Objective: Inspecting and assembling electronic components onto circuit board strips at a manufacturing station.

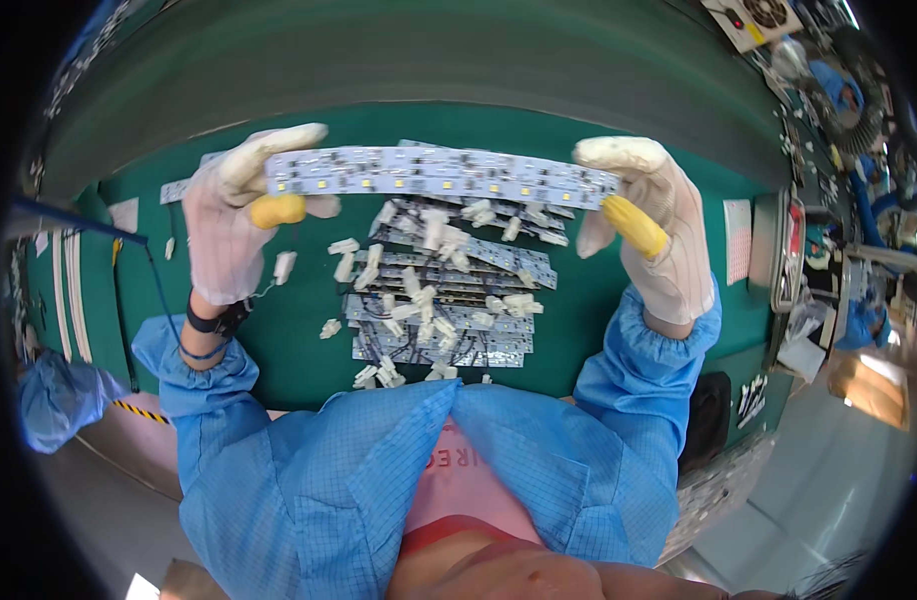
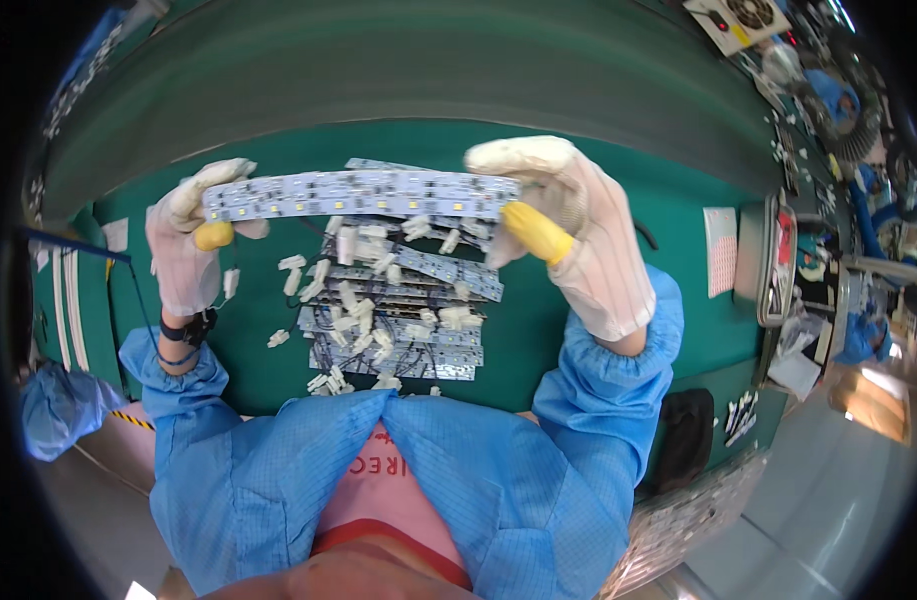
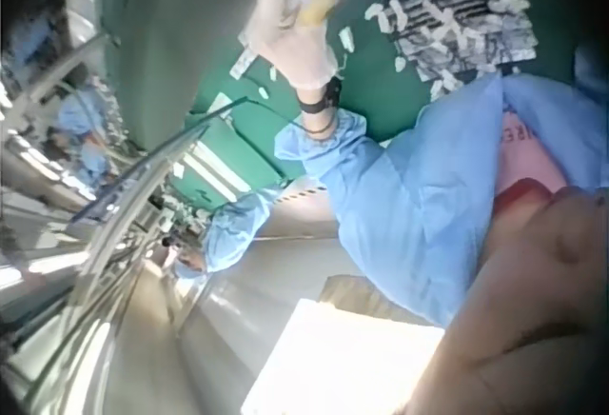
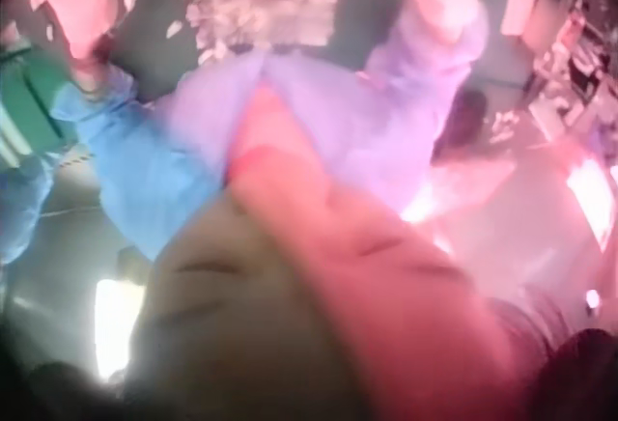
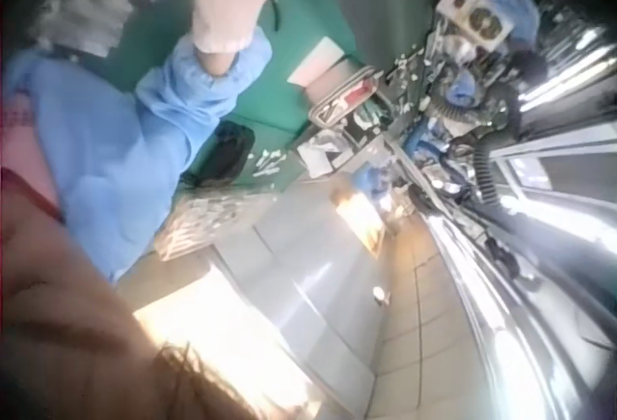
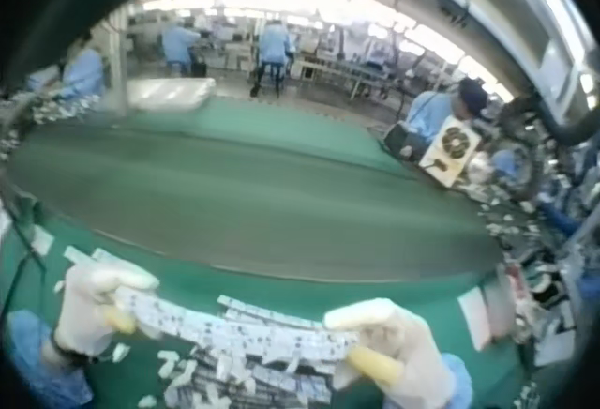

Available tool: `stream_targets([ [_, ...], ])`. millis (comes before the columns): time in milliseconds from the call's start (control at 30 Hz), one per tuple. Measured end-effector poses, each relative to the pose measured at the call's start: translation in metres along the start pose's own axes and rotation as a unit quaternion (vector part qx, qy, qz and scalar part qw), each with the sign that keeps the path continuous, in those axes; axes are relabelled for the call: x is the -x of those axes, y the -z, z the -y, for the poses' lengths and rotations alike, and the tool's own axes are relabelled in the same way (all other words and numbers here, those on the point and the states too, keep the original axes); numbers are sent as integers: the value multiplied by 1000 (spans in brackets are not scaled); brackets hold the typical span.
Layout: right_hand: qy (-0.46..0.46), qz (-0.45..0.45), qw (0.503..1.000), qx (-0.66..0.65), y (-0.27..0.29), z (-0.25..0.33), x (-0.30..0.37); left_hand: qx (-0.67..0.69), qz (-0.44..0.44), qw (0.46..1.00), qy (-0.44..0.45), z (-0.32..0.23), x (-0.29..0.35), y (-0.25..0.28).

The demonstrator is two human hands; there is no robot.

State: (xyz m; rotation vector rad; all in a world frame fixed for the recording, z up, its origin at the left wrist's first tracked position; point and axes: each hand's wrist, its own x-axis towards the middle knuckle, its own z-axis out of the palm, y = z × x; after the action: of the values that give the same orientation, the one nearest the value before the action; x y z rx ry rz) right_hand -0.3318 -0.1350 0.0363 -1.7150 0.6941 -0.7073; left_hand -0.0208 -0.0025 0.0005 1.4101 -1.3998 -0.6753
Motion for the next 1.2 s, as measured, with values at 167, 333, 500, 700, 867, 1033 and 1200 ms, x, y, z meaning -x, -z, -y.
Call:
stream_targets([
  [167,-21,10,999,31,-6,-7,-9,40,-21,999,2,-13,4,-6],
  [333,-15,29,999,18,1,-19,-12,-119,33,985,-120,-16,1,4],
  [500,-29,3,999,21,-2,-17,-10,-100,52,993,30,-17,1,5],
  [700,-45,-5,999,-28,-11,-4,5,-195,40,973,117,-15,-17,2],
  [867,-18,40,998,-55,-8,-1,6,-111,-2,989,96,5,-16,-2],
  [1033,-51,-2,998,19,-4,-10,-13,163,-34,986,-11,-1,-6,-15],
  [1200,-59,-14,996,68,-3,-20,-19,79,53,992,-83,12,-13,-7],
])
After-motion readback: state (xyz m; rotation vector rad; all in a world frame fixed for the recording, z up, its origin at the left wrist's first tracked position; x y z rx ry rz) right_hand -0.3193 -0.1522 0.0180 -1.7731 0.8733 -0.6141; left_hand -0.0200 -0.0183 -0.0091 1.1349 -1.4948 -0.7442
